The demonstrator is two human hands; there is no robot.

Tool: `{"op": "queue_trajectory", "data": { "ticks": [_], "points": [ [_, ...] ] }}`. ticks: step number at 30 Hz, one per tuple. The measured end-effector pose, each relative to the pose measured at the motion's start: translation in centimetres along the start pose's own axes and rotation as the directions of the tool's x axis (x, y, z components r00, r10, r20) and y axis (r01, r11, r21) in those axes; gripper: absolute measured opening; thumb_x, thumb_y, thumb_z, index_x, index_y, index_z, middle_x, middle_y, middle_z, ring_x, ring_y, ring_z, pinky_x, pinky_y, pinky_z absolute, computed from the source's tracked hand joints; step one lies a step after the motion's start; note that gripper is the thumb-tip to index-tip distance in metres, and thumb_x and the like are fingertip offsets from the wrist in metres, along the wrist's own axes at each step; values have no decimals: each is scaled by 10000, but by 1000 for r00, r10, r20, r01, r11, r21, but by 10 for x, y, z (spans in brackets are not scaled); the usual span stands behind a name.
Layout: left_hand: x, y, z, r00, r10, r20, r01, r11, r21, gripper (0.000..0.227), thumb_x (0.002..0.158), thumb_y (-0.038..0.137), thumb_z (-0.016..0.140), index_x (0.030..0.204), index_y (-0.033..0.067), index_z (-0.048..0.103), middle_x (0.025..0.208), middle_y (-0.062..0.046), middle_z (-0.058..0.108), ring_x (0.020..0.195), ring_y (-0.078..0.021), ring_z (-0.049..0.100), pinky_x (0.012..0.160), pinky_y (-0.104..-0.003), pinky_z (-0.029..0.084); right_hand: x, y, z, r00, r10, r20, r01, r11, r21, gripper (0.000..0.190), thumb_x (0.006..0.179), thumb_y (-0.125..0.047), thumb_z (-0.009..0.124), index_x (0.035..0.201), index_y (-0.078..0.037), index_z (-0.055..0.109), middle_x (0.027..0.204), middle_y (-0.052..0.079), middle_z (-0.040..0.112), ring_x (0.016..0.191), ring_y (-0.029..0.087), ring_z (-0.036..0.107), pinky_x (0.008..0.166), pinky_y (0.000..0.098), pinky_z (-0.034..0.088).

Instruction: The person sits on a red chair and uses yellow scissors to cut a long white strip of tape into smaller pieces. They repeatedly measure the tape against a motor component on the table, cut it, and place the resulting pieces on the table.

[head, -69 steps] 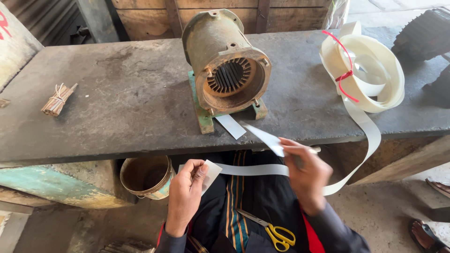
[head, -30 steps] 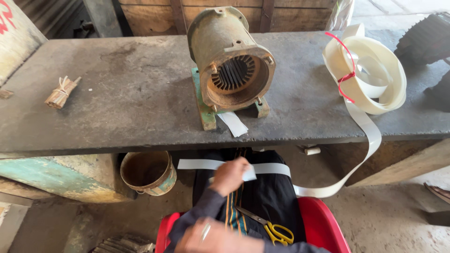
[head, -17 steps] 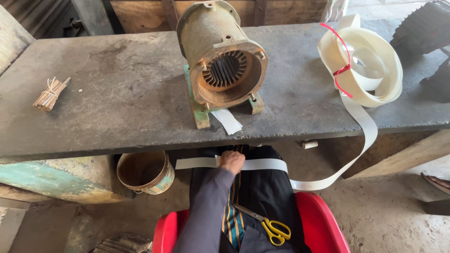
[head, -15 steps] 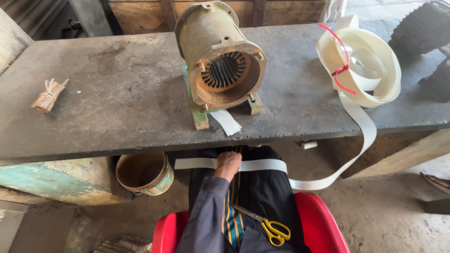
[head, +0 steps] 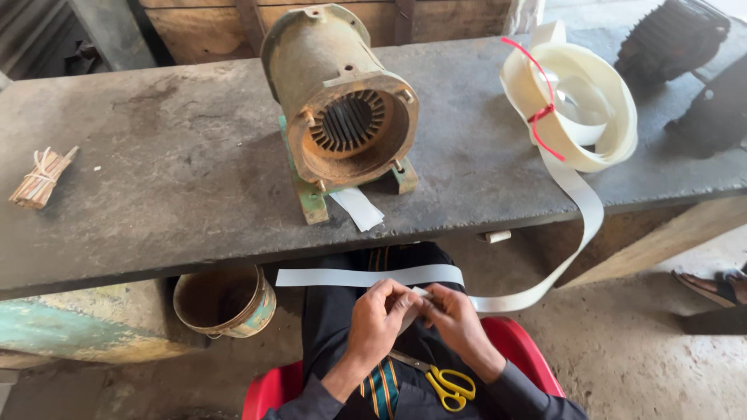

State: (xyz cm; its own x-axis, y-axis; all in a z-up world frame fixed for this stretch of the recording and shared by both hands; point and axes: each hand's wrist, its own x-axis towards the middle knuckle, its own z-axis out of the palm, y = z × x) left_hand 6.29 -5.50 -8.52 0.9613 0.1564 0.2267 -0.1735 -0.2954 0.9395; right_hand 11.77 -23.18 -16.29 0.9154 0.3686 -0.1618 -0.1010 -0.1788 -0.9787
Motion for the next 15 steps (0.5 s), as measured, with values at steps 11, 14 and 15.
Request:
{"op": "queue_trajectory", "data": {
  "ticks": [11,14,15],
  "points": [
    [-62,58,3,691,628,357,-708,687,162,245,901,322,726,963,85,716,920,-85,722,817,-265,707,730,-384,554,143,66,-34,791,-269,-550,-202,733,-649,323,889,-381,734,1030,-92,757,910,233,731,856,446,692,768,532,560],
    [-57,24,-10,683,573,453,-687,714,134,244,901,335,713,965,100,719,933,-84,725,829,-271,710,736,-392,561,159,90,-62,777,-329,-536,-210,667,-715,343,878,-368,766,1034,-63,751,924,267,727,849,470,682,737,537,554],
    [-53,16,-15,681,559,473,-682,720,130,244,900,340,708,966,105,720,937,-83,726,832,-273,712,739,-395,563,164,94,-72,775,-377,-507,-173,646,-744,332,872,-337,778,1033,-48,753,917,270,732,835,464,687,713,529,555]
  ]
}}
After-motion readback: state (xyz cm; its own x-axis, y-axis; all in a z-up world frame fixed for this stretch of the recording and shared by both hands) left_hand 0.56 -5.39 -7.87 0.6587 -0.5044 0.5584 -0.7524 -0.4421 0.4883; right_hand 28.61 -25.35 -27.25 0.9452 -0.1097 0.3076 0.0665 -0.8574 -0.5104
